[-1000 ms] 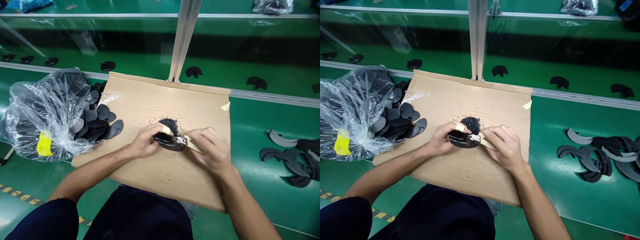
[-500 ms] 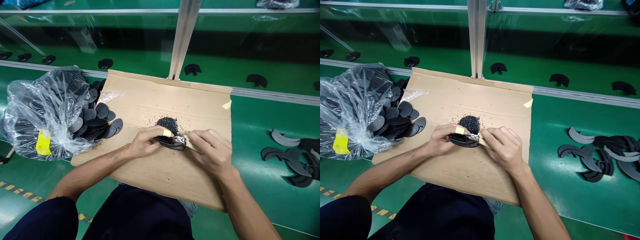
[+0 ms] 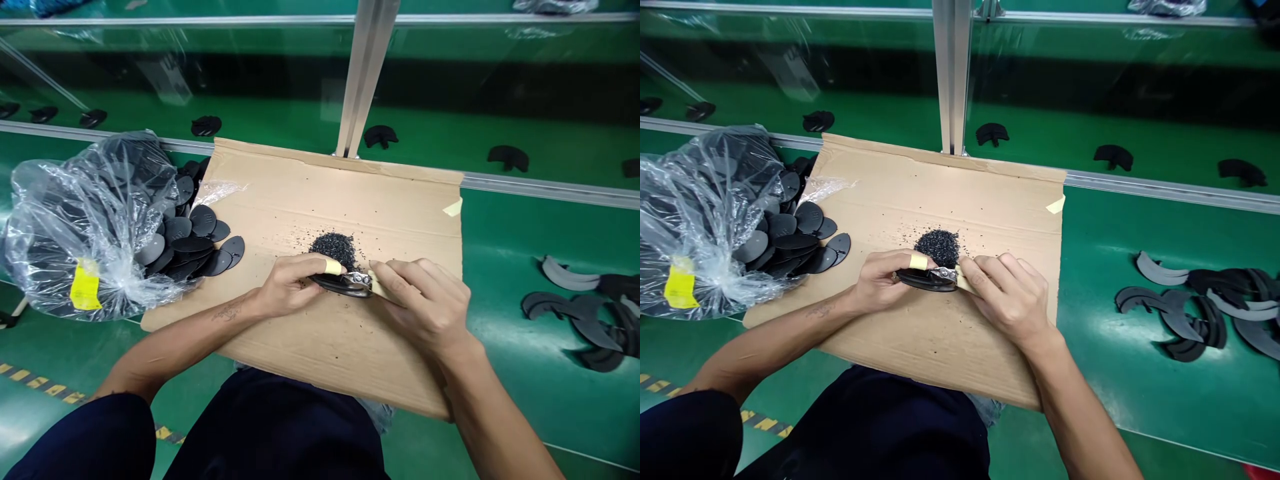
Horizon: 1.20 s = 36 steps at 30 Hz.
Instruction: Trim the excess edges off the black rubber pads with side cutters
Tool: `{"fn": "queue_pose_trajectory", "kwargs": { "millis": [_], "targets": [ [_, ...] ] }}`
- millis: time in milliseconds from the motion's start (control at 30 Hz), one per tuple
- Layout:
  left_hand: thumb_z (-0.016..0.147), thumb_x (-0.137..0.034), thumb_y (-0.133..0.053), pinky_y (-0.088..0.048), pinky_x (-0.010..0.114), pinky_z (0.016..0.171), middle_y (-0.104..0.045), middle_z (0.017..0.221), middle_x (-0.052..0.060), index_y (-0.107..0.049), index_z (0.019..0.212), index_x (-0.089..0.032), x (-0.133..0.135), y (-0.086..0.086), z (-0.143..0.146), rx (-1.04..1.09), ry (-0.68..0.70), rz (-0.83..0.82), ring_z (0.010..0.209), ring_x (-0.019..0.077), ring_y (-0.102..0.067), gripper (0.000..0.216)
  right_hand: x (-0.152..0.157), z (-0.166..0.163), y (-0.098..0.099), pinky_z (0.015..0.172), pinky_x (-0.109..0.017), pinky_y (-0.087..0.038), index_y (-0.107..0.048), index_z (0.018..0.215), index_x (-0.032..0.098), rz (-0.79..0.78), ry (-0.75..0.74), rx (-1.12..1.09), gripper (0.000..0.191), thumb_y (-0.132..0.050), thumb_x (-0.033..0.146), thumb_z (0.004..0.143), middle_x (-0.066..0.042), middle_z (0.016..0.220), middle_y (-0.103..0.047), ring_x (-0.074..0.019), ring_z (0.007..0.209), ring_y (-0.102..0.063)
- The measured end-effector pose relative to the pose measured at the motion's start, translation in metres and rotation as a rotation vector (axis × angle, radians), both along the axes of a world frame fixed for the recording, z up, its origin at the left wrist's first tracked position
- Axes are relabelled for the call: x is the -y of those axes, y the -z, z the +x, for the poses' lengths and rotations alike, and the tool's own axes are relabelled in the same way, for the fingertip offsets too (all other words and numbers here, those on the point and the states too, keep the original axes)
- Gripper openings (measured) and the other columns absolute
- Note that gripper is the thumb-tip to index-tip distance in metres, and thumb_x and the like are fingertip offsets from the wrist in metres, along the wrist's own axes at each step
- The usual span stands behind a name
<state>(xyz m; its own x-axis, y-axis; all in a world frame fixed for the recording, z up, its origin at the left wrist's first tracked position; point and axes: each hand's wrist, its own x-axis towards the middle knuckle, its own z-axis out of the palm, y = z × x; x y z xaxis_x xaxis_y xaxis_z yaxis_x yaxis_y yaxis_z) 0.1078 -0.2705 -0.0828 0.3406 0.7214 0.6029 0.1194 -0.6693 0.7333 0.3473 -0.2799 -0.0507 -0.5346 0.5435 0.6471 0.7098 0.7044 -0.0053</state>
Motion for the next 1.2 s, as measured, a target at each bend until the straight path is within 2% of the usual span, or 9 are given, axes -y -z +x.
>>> {"fn": "queue_pose_trajectory", "kwargs": {
  "millis": [367, 700, 967, 1200],
  "targets": [
    [0.090, -0.008, -0.065, -0.065, 0.023, 0.080, -0.079, 0.099, 0.009, -0.072, 0.108, -0.013, 0.0004, 0.0001, -0.0016, -0.011, 0.010, 0.027, 0.092, 0.0141, -0.076, 0.020, 0.0019, -0.0003, -0.0010, 0.060, -0.029, -0.041, -0.067, 0.105, 0.018, -0.042, -0.011, 0.052, 0.013, -0.065, 0.009, 0.095, -0.001, 0.082, -0.073, -0.0128, 0.066, -0.055],
    [0.090, -0.007, -0.063, -0.065, 0.026, 0.082, -0.079, 0.101, 0.010, -0.072, 0.110, -0.015, -0.0026, -0.0010, -0.0055, -0.065, 0.009, 0.042, 0.094, 0.0143, -0.076, 0.024, 0.0038, 0.0021, 0.0022, 0.064, -0.027, -0.046, -0.068, 0.112, 0.017, -0.236, -0.056, 0.003, 0.014, -0.058, 0.017, 0.101, -0.003, 0.084, -0.071, -0.0130, 0.071, -0.061],
    [0.092, -0.013, -0.066, -0.063, 0.025, 0.077, -0.078, 0.094, 0.008, -0.072, 0.109, -0.015, -0.0037, -0.0043, -0.0031, -0.052, 0.013, 0.004, 0.087, 0.0138, -0.074, 0.018, 0.0007, -0.0035, 0.0046, 0.060, -0.027, -0.038, -0.068, 0.102, 0.017, 0.000, 0.033, 0.027, 0.010, -0.070, 0.013, 0.093, -0.002, 0.079, -0.070, -0.0119, 0.066, -0.053],
    [0.090, -0.010, -0.065, -0.063, 0.025, 0.079, -0.078, 0.097, 0.008, -0.072, 0.108, -0.015, -0.0023, -0.0021, -0.0019, -0.032, 0.000, 0.010, 0.090, 0.0136, -0.075, 0.020, 0.0022, -0.0038, 0.0032, 0.061, -0.027, -0.039, -0.068, 0.103, 0.019, 0.031, 0.038, 0.025, 0.012, -0.068, 0.011, 0.093, 0.000, 0.079, -0.072, -0.0108, 0.064, -0.053]
  ]
}}
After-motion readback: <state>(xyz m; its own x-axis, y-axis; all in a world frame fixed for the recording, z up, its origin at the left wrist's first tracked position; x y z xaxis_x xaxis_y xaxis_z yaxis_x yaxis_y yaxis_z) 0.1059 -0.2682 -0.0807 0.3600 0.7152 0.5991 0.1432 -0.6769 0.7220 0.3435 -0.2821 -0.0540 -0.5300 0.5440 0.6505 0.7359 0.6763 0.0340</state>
